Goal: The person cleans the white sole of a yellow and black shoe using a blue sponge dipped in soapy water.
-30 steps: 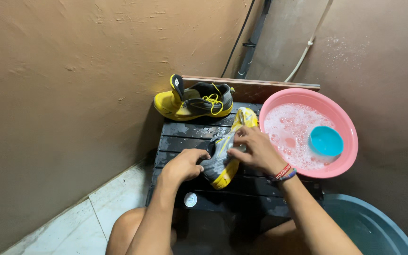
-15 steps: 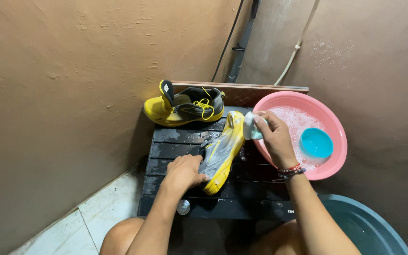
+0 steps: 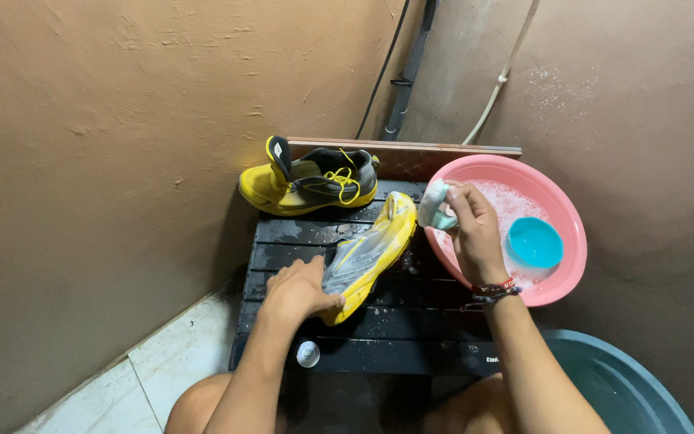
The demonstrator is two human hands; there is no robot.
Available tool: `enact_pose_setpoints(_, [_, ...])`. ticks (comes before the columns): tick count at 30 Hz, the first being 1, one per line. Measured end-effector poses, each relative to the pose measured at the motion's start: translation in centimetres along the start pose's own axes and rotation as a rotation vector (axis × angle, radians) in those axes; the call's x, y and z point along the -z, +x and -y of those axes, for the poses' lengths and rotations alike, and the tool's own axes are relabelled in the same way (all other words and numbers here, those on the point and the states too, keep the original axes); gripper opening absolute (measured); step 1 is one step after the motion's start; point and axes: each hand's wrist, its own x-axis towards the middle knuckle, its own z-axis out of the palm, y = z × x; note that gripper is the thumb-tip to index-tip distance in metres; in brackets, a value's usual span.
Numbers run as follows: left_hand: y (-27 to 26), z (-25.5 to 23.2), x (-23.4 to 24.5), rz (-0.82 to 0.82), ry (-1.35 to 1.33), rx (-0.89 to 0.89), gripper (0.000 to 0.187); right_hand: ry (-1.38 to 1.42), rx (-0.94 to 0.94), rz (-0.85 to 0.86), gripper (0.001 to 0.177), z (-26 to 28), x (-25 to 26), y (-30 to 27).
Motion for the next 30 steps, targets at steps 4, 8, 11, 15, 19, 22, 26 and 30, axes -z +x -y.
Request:
enact_pose_setpoints(4, [1.4, -0.7, -1.3, -0.022, 0.025, -0.011, 0.073, 0.063, -0.014, -0.101, 0.026, -2.3, 3.0, 1.9])
enact_pose_setpoints(8, [2.3, -0.7, -2.2, -0.032, 0.017, -0.062, 0.078, 0.11, -0.089, -0.197, 0.025, -2.2, 3.4, 2.3])
enact_pose_setpoints(11, [2.3, -0.6, -1.7, -0.046, 0.03, -0.068, 0.077, 0.125, -0.117, -0.228, 0.024, -3.2, 3.9, 3.3])
enact_pose_setpoints(15, [1.2, -0.6, -0.5, -0.031, 0.038, -0.108, 0.07, 0.095, -0.138, -0.189, 0.023, -3.0, 3.1, 2.4])
enact_pose_setpoints(19, [2.4, 0.3, -0.8, -0.038, 0.031, -0.072, 0.061, 0.035, -0.111, -0.148, 0.023, -4.6, 1.7, 2.3])
enact_pose_setpoints(22, [2.4, 0.4, -0.4, -0.014, 0.019, -0.079, 0.054, -0.367, 0.105, 0.017, 0.031, -2.5, -0.9, 0.3])
enact_pose_setpoints(26, [3.7, 1.0, -1.1, 0.001, -0.003, -0.071, 0.059, -0.753, 0.424, 0.341, 0.029, -1.9, -1.8, 0.3])
enact_pose_setpoints(30, [2.6, 1.1, -0.1, 0.041, -0.032, -0.098, 0.06, -1.209, 0.59, 0.399, 0.028, -4.3, -1.2, 1.3])
